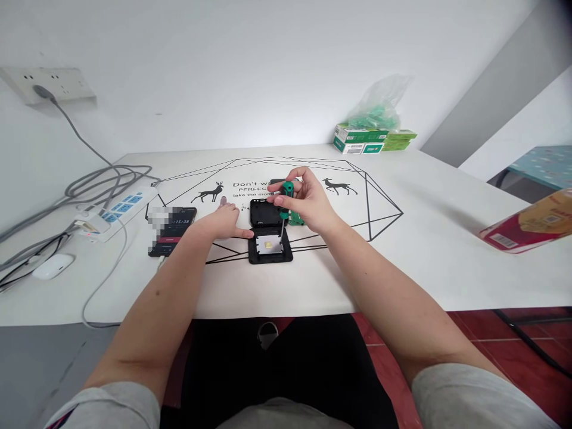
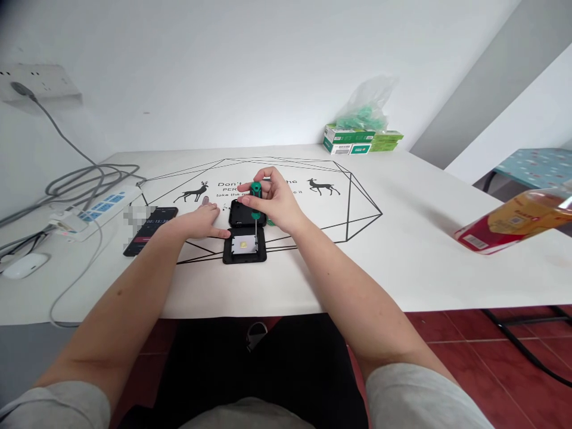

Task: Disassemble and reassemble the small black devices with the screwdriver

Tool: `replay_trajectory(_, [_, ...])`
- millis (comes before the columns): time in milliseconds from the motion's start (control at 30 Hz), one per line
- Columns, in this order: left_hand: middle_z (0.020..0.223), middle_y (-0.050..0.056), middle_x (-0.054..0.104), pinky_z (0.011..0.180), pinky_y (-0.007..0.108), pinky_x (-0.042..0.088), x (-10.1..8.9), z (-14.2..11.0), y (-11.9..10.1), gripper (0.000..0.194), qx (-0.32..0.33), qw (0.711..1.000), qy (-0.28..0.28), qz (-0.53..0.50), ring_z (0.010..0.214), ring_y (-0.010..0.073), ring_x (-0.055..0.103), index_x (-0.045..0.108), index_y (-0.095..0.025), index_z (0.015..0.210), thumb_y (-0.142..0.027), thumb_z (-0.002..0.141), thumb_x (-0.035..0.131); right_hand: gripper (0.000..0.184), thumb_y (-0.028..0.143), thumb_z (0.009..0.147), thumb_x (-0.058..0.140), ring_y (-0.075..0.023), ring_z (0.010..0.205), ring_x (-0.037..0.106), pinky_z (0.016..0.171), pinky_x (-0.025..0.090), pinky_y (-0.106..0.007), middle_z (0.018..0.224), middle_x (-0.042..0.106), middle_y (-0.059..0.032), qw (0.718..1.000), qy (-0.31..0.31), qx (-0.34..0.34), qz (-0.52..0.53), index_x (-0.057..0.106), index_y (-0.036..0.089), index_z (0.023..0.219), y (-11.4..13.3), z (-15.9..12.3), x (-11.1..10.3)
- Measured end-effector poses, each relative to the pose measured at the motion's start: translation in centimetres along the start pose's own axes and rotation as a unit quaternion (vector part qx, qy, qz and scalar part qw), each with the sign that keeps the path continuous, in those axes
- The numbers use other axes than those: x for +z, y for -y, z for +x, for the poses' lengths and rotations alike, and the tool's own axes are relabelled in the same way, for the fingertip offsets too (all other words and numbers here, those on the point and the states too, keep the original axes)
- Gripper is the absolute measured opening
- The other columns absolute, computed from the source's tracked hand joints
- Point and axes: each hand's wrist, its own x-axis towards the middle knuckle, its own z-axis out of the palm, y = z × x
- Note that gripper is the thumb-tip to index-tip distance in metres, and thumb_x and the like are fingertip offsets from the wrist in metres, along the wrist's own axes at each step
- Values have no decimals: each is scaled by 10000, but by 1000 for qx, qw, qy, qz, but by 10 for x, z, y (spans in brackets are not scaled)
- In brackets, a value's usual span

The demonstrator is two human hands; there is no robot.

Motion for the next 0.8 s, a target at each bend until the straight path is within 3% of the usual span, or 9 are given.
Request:
replay_trajectory(233, [1792,308,331,1346,547,260,1,0,0,1221,3,1000,-5,17,1734,478,38,430,-2,1676,-920,878,532,275,410,883,779,-242,1208,691,1059,583,-475,1297,743,-27,1000,9,-5,-27,659,312,1110,2,0,-2])
replay_trajectory(367, [1782,312,350,1356,558,233,1,1,2,1220,10,1000,-9,9,1729,493,51,437,10,1669,-912,876,538,222,369,910,687,-223,1048,636,986,570,-442,1167,680,-25,995,-25,-27,-91,754,316,1115,-1,1,-5])
replay_trajectory(500, [1798,309,316,1350,557,251,3,2,3,1222,5,1000,-8,13,1733,484,27,433,0,1677,-916,875,533,209,407,942,681,-197,873,604,873,567,-414,994,664,-8,997,-33,-12,-75,748,307,1113,-3,2,-5])
replay_trajectory(633, [1788,315,331,1350,537,258,3,2,2,1219,7,1000,-8,16,1731,488,35,448,6,1664,-918,874,533,331,539,894,818,-176,860,630,829,576,-368,951,668,13,997,-46,-28,-60,669,290,1052,-2,3,-3])
replay_trajectory(733, [1783,310,347,1348,539,261,2,0,1,1197,8,1000,-10,17,1731,487,49,445,-3,1668,-902,882,533,588,503,720,1006,-161,900,680,840,597,-332,1007,730,24,997,-40,-38,-51,550,302,1032,-2,2,-1])
replay_trajectory(800, [1794,306,327,1349,537,260,0,-1,-1,1190,4,1000,-7,19,1732,481,48,432,5,1675,-886,892,530,661,477,695,1028,-165,925,723,864,616,-340,1060,774,19,999,-24,-19,-32,496,311,1051,-2,1,0])
